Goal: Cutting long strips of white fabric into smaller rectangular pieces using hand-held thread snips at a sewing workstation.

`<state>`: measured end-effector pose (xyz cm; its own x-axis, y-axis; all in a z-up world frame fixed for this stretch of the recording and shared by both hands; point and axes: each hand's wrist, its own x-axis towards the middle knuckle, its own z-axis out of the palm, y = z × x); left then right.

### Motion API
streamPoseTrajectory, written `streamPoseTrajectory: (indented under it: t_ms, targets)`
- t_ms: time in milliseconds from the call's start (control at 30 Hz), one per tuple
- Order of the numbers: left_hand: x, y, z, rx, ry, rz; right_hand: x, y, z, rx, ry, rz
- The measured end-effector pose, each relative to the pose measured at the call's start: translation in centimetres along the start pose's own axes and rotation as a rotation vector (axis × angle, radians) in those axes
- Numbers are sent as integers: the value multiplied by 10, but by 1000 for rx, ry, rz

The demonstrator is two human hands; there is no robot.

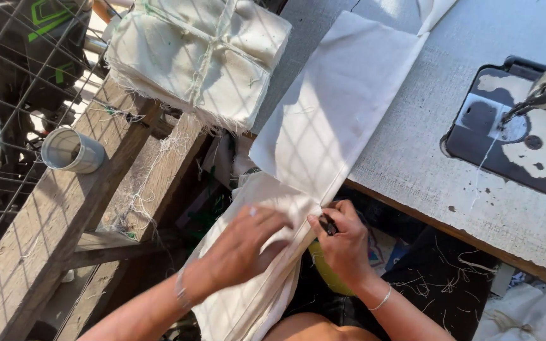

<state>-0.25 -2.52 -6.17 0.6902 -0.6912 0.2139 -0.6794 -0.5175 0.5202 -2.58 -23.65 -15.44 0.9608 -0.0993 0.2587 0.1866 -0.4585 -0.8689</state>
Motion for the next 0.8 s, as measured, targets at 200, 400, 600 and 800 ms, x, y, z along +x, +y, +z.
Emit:
streamPoseTrajectory:
  t_ms: [200,400,600,800]
  targets:
    - [65,-40,57,-37,-158,-164,-12,28,8,13,-11,-23]
    - [70,-38,60,-212,-194,-219,-7,21,-5,-49,-48,-60]
    - [72,-34,43,-540,-240,-540,-9,39,-38,-484,-89,-299]
    - [71,-53,56,-675,-240,-531,4,40,-30,-848,-133,-427]
